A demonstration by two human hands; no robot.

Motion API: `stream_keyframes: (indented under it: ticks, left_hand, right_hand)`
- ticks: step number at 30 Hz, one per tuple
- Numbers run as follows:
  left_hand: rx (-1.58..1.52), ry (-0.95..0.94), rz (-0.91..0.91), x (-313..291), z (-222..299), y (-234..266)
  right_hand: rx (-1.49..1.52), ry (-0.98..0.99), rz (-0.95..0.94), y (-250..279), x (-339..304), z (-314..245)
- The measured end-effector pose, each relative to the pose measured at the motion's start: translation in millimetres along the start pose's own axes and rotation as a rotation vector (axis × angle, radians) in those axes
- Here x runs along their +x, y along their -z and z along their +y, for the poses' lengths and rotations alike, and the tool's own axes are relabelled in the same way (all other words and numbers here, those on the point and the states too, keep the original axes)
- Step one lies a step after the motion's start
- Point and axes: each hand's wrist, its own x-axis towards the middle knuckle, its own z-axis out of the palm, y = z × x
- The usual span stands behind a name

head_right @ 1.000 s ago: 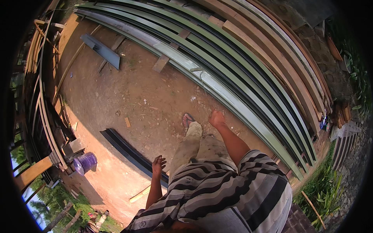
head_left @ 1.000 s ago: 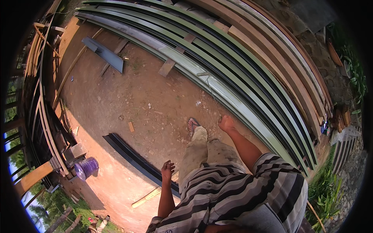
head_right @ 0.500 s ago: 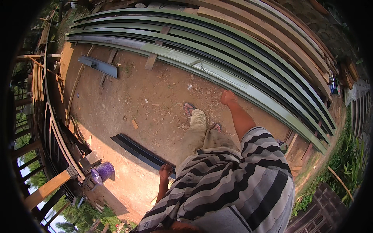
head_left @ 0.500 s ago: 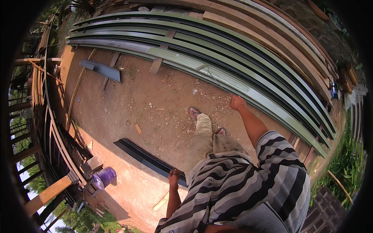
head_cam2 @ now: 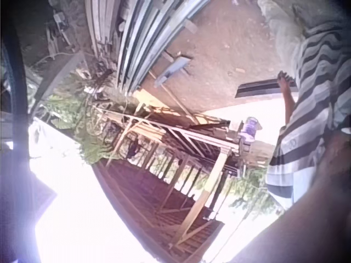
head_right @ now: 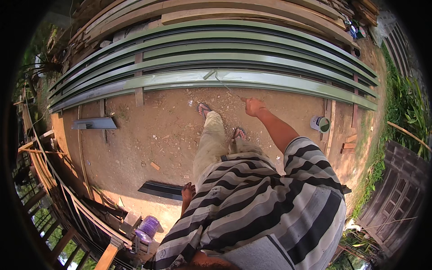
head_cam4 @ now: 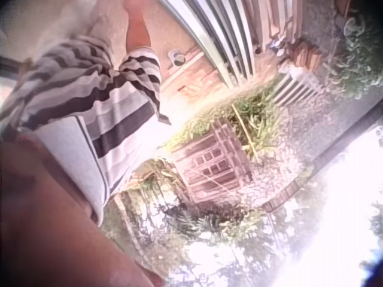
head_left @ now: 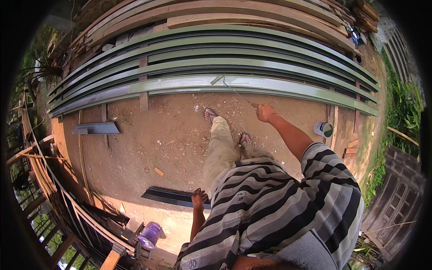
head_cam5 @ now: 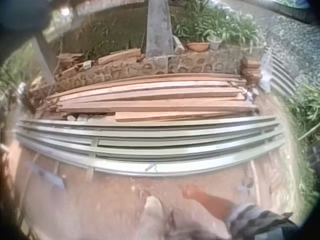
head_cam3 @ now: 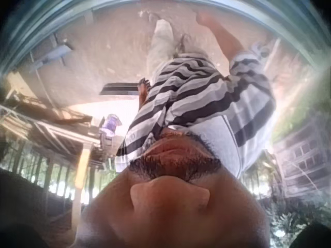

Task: The person paints long metal beams using a roller, dipping the roller into a paint bucket and applying the paint along the length of the beams laid out on a rack.

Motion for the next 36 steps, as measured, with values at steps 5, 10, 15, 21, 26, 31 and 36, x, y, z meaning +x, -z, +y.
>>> stream_keyframes:
  ticks: [5,10,15,21,26,31,36]
  left_hand:
    - [0.193,-0.119,0.032,24,173,-19]
    - [0.173,-0.364,0.001,41,338,-42]
    - [0.244,-0.471,-0.095,33,415,-79]
    - [0.278,-0.262,-0.062,50,353,-83]
    - [0.477,0.003,-0.014,43,295,-100]
    - [0.462,-0.153,0.071,8,313,-139]
    - [0.445,-0.356,0.130,-44,329,-242]
  right_hand:
    - [0.042,0.051,0.050,-5,45,-61]
    - [-0.066,0.038,0.024,48,51,3]
    - [-0.267,-0.182,-0.083,108,-31,128]
    - [-0.184,-0.149,-0.118,126,-54,143]
    - [-0.066,0.000,0.017,52,25,52]
    - [0.020,0.026,0.031,3,49,35]
    - [-0.039,-0.063,-0.024,-2,-2,194]
